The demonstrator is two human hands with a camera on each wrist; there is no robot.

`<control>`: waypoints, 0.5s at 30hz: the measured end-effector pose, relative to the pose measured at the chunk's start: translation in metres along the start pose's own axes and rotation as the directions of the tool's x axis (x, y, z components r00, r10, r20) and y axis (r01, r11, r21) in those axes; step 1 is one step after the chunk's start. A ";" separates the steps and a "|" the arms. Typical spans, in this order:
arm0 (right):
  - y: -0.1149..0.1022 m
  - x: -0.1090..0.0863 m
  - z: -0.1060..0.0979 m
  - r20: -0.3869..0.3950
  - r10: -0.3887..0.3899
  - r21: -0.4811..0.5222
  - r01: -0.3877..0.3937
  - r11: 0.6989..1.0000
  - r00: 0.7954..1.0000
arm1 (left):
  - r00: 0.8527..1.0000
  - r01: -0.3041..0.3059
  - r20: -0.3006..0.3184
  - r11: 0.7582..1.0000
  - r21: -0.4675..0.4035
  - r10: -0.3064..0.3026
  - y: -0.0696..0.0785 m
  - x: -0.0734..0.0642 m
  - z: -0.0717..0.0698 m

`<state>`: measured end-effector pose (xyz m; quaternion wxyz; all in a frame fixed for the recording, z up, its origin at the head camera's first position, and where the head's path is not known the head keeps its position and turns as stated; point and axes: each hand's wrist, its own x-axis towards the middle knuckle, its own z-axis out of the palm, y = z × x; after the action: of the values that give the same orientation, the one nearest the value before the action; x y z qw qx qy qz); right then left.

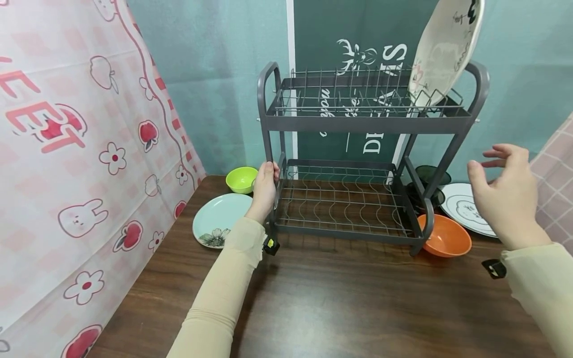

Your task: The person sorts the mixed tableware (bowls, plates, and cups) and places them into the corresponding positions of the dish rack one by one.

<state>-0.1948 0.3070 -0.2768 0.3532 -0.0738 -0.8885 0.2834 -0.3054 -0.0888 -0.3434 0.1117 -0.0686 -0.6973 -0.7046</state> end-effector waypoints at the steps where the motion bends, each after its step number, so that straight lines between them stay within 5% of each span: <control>1: 0.008 -0.001 0.001 -0.029 0.010 -0.007 -0.010 1.000 1.000 | 1.000 0.001 -0.001 1.000 -0.001 -0.001 -0.003 0.002 0.000; 7: 0.067 0.004 0.009 -0.169 0.146 0.005 -0.148 0.989 0.975 | 1.000 -0.015 -0.016 1.000 0.011 0.015 -0.007 0.002 0.001; 15: 0.139 -0.001 0.015 -0.031 0.455 -0.107 -0.456 0.884 0.890 | 0.999 0.002 -0.037 0.999 0.044 0.000 -0.008 -0.004 -0.004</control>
<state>-0.2140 0.4149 -0.3634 0.2743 -0.3004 -0.8599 0.3083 -0.3037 -0.0928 -0.3526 0.1256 -0.0526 -0.7106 -0.6903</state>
